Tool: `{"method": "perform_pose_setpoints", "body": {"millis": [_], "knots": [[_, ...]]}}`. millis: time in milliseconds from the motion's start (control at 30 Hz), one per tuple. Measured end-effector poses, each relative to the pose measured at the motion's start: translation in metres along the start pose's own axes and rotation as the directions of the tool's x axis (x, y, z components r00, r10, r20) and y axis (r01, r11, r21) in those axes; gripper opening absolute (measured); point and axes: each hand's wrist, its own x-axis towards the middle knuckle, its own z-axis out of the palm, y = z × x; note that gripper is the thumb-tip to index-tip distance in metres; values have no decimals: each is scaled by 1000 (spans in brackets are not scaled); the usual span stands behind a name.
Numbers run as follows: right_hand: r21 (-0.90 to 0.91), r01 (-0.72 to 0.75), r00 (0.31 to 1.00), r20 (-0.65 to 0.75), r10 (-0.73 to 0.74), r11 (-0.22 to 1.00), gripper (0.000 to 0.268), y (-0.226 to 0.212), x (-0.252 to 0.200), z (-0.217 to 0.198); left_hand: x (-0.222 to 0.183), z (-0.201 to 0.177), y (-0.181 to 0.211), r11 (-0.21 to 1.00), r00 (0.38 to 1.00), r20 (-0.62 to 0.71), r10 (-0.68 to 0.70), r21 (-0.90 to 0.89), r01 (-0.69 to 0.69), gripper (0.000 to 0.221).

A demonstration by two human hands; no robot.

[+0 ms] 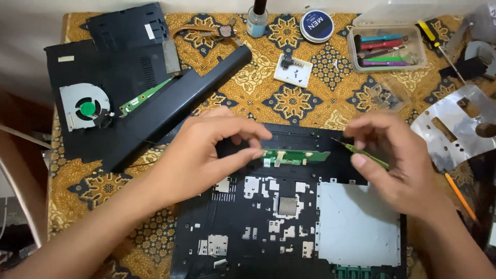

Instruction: Disassembling a laptop to access internal components, including removing the motherboard and disconnecting ribbon cables.

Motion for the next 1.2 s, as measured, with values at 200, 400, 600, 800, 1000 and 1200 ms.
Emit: {"method": "perform_pose_setpoints", "body": {"millis": [200, 400, 600, 800, 1000, 1200], "knots": [[-85, 198, 953, 251, -172, 976, 41, -13, 6, 9, -9, -7, -2, 990, 985, 96, 140, 13, -142, 18], [-128, 454, 880, 218, -422, 882, 28, -23, 1, 19, -25, 3, -3, 925, 934, 132, 333, 147, -350, 15], [-226, 510, 850, 284, -445, 830, 20, -30, -10, 25, -33, 9, -1, 851, 882, 154, 446, 233, -471, 7], [-229, 510, 850, 284, -444, 829, 19, -32, -12, 27, -33, 11, -4, 911, 919, 196, 341, 173, -375, 17], [-183, 473, 862, 298, -410, 862, 26, -28, -10, 25, -25, 13, -14, 869, 944, 126, 305, 369, -330, 13], [-259, 408, 904, 246, -348, 876, 18, -30, 14, 29, -11, 19, -21, 822, 934, 146, 328, 442, -358, 13]]}}
